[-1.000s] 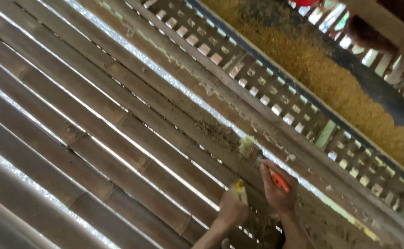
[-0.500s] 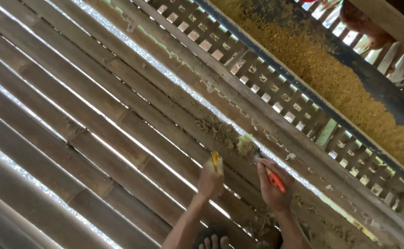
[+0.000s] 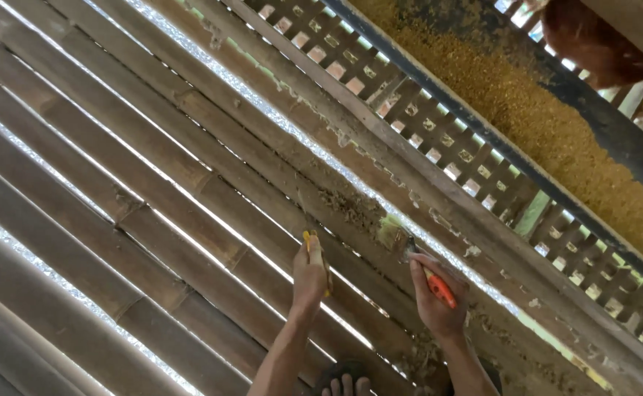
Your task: The person uses a scraper and a brush to clean debris from the surface of a bamboo wall. They scrape the bamboo slats to remove stuck material and then brush the area to clear away the loosened debris.
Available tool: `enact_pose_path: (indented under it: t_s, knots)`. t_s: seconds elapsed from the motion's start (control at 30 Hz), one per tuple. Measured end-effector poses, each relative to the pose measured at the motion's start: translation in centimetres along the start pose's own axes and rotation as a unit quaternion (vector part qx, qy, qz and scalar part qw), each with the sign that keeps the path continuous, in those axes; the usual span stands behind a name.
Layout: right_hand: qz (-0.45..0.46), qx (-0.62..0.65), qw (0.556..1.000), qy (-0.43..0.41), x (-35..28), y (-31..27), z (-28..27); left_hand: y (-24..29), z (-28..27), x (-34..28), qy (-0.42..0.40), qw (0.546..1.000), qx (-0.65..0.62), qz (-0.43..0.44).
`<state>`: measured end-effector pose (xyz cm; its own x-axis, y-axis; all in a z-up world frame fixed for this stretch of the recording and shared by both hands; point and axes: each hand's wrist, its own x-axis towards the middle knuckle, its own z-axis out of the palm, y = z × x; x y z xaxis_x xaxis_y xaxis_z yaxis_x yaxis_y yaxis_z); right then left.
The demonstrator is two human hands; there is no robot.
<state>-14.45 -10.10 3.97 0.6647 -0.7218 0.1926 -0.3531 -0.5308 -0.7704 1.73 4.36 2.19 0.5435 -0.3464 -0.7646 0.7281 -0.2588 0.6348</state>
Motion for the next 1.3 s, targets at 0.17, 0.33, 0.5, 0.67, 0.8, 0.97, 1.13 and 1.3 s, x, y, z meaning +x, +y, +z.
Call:
enact_pose_path:
  t_s: [0.17, 0.33, 0.5, 0.67, 0.8, 0.97, 1.13, 1.3]
  knots:
    - [-0.026, -0.014, 1.000, 0.007, 0.4, -0.4, 0.0, -4.9, 3.5, -1.9, -0.007, 0.996, 0.069, -0.063]
    - [-0.028, 0.013, 0.999, 0.020, 0.4, -0.3, -0.5, -10.2, 6.8, -6.5, -0.046, 0.995, 0.068, -0.054]
    - [-0.032, 0.009, 0.999, 0.016, 0.7, -0.1, -0.5, -9.9, 6.0, -5.9, -0.058, 0.993, 0.100, 0.029]
    - [-0.033, 0.017, 0.999, 0.005, -0.1, -0.7, 0.5, -5.8, 3.5, -1.7, 0.000, 0.999, 0.016, 0.029]
    - [-0.055, 0.021, 0.998, 0.002, 0.8, -1.9, 0.8, -8.3, 5.8, -3.5, -0.030, 0.991, 0.133, -0.016]
    - [-0.095, 0.013, 0.995, -0.003, 3.7, -5.3, 2.0, -14.4, 7.1, -5.5, -0.061, 0.987, 0.132, 0.072]
    - [-0.128, 0.093, 0.979, -0.132, 8.3, -4.9, 9.1, -13.3, 5.0, -7.2, -0.097, 0.974, 0.198, 0.042]
    - [-0.092, 0.010, 0.958, -0.272, 10.8, -1.2, 12.5, -10.1, 1.5, -9.4, -0.075, 0.941, 0.292, -0.155]
